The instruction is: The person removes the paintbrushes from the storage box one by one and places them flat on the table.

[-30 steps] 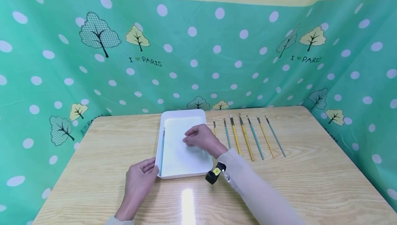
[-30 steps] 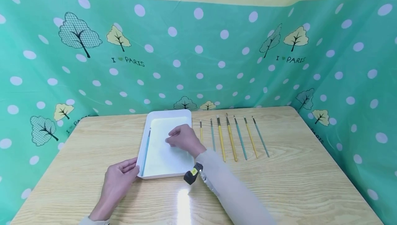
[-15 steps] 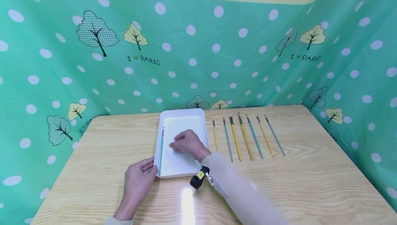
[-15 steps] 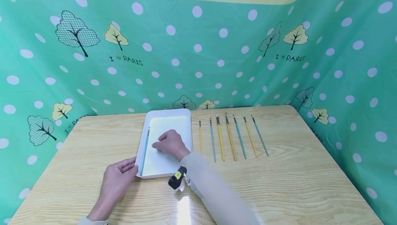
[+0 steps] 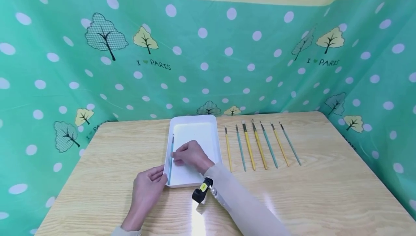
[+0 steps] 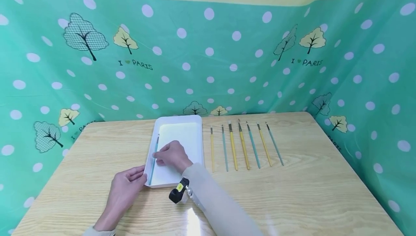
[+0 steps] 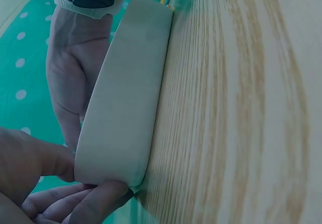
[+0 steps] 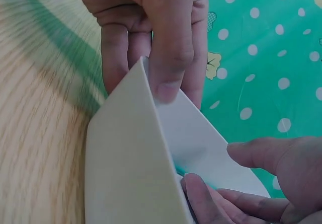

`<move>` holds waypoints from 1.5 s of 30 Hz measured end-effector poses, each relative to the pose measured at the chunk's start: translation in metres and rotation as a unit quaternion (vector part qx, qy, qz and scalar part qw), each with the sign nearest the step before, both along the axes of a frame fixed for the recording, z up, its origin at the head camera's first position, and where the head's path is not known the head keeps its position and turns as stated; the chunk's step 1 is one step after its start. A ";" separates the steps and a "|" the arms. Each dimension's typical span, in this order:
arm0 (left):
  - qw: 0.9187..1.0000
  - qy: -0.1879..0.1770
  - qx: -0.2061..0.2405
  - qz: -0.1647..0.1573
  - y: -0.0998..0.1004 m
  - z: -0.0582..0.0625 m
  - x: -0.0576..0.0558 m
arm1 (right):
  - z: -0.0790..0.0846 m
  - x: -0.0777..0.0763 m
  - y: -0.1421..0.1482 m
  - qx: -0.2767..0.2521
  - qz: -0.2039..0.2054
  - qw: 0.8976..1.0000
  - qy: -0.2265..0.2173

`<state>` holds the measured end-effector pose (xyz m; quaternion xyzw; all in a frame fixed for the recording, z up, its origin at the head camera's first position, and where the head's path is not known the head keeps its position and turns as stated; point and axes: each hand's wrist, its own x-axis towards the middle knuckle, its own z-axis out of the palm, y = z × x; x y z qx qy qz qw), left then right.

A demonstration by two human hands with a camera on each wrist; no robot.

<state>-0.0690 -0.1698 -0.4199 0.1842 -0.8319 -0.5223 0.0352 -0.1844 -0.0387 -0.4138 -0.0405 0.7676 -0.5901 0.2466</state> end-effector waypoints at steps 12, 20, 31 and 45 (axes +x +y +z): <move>1.000 -0.002 -0.014 0.000 0.002 0.001 0.001 | 0.004 0.006 -0.007 0.016 -0.013 1.000 -0.011; 1.000 0.003 0.000 -0.006 0.001 0.001 0.002 | 0.004 0.007 -0.012 0.025 -0.018 0.999 -0.011; 1.000 0.014 0.004 -0.008 0.000 0.002 0.002 | 0.003 0.007 -0.018 -0.006 -0.019 0.999 -0.034; 1.000 0.018 0.004 -0.007 0.000 0.001 0.002 | 0.008 0.010 -0.025 0.036 -0.024 0.999 -0.029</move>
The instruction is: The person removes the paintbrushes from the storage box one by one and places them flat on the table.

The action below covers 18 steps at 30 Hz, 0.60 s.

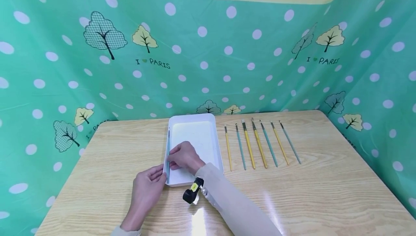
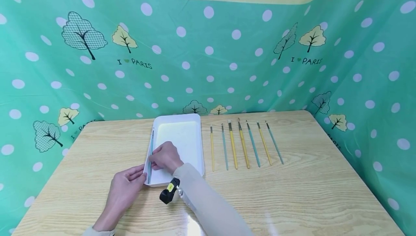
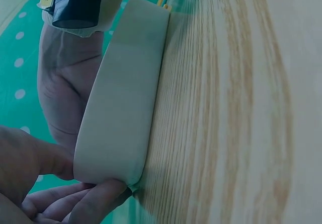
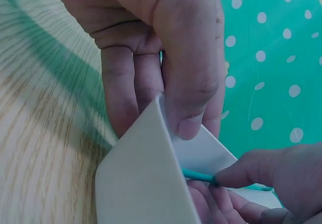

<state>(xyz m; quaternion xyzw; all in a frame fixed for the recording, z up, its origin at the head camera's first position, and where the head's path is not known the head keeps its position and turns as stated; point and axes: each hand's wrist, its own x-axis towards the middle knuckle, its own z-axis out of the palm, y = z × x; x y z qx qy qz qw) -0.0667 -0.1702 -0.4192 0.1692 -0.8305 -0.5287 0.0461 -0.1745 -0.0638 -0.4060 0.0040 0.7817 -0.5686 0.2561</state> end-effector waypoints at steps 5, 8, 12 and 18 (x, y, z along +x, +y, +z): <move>1.000 -0.002 0.006 0.000 0.000 -0.001 -0.001 | 0.001 0.000 0.003 -0.005 0.009 1.000 -0.004; 1.000 -0.003 0.006 -0.002 0.000 -0.001 -0.001 | 0.001 -0.002 0.006 -0.011 0.011 1.000 -0.007; 1.000 -0.002 0.003 -0.001 0.000 -0.001 0.000 | 0.001 -0.004 0.011 -0.010 0.009 1.000 -0.001; 1.000 -0.002 0.007 0.003 0.000 0.000 0.001 | 0.002 -0.008 0.018 -0.014 0.005 1.000 0.011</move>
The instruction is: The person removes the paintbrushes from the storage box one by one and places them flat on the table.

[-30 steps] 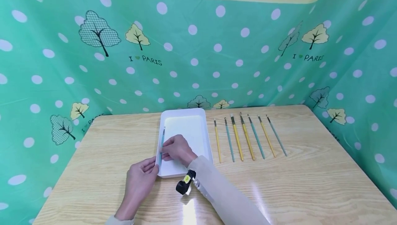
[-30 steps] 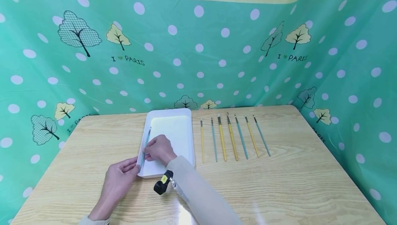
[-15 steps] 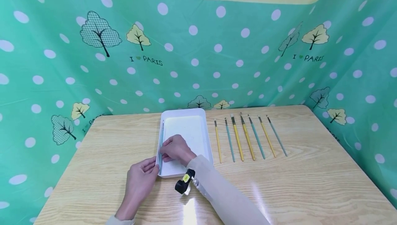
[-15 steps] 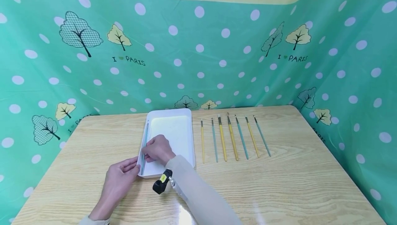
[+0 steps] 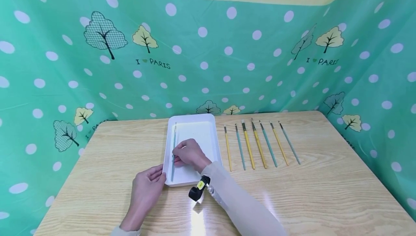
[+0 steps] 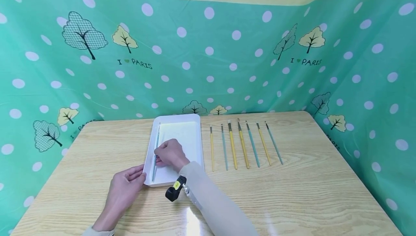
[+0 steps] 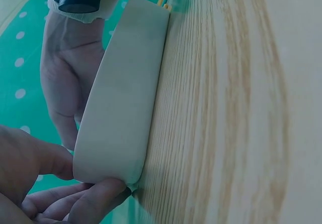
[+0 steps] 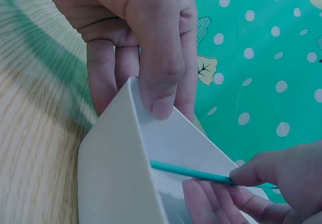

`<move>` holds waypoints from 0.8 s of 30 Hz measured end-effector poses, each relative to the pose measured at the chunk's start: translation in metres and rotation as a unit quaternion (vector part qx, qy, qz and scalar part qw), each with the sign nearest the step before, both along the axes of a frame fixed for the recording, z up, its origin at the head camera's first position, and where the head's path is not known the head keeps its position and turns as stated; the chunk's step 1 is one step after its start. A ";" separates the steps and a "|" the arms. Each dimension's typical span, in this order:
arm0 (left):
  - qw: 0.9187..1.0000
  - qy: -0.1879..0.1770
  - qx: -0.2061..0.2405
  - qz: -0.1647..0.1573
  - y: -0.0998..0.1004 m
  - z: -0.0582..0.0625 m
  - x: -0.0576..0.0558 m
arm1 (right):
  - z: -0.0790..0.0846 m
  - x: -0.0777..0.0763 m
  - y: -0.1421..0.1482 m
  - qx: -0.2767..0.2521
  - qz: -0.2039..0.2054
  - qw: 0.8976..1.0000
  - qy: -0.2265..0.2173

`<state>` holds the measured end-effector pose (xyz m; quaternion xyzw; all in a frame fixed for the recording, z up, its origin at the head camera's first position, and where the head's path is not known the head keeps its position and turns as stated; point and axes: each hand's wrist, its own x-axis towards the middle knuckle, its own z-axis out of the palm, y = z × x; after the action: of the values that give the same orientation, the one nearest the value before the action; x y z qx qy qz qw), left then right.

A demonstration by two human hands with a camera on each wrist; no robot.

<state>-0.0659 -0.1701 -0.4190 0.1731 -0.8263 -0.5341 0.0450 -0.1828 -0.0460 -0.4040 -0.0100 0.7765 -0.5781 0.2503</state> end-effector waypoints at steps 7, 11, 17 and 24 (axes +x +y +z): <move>1.000 -0.007 -0.007 -0.005 0.000 -0.001 -0.001 | 0.002 0.000 0.009 0.001 0.001 1.000 0.014; 1.000 -0.006 -0.012 -0.005 0.000 -0.001 -0.001 | 0.002 -0.002 0.016 -0.004 0.001 1.000 0.016; 1.000 -0.005 -0.018 -0.004 0.000 -0.001 0.000 | 0.005 -0.005 0.026 -0.008 -0.001 1.000 0.025; 1.000 -0.007 -0.019 -0.005 0.001 0.000 0.000 | 0.009 -0.007 0.038 0.002 -0.006 1.000 0.029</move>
<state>-0.0656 -0.1695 -0.4187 0.1718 -0.8375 -0.5172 0.0403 -0.1893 -0.0078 -0.3950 -0.0218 0.7844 -0.5779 0.2244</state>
